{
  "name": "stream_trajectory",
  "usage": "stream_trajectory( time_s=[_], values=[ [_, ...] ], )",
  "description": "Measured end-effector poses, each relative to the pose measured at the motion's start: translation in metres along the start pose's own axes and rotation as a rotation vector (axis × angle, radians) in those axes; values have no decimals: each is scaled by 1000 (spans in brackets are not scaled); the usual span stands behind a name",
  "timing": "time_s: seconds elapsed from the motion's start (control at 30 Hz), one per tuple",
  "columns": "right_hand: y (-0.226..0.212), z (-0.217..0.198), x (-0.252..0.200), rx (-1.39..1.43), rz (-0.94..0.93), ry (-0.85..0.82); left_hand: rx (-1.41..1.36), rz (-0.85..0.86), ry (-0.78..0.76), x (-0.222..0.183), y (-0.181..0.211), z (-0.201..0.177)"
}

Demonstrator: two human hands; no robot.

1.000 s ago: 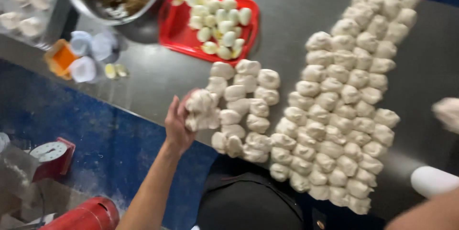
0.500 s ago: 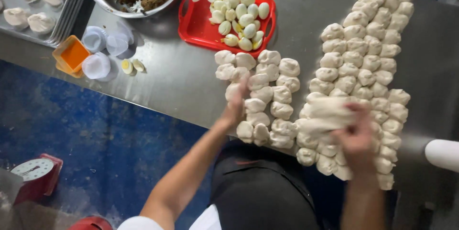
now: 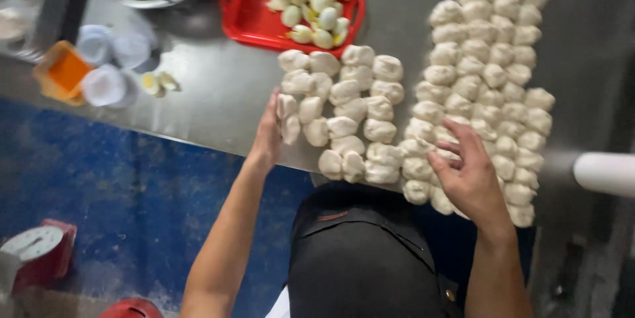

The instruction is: Preparing and filling dough balls to make buns with meat and egg filling.

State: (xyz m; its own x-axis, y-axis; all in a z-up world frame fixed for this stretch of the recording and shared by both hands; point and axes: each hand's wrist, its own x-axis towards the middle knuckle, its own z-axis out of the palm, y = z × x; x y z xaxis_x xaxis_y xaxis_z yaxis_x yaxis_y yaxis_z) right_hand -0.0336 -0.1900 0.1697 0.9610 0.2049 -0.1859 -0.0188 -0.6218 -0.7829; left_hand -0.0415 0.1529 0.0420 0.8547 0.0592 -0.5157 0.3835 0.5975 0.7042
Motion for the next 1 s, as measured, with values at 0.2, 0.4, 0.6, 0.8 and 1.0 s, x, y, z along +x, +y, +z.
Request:
stream_trajectory(
  time_s=[0.2,0.4,0.6,0.8,1.0],
  values=[
    [43,-48,-8,3,23,-7,262,202,73,45,-48,-29],
    [259,-139,87,-115,275,392,740,345,381,0,-36,39],
    [395,-143,175,71,286,26,630,160,282,-4,-80,149],
    [319,-193,145,340,131,104,547,-12,-147,15,-151,267],
    [209,-233,70,741,-110,-169,-88,-115,-494,50,-186,381]
  ],
)
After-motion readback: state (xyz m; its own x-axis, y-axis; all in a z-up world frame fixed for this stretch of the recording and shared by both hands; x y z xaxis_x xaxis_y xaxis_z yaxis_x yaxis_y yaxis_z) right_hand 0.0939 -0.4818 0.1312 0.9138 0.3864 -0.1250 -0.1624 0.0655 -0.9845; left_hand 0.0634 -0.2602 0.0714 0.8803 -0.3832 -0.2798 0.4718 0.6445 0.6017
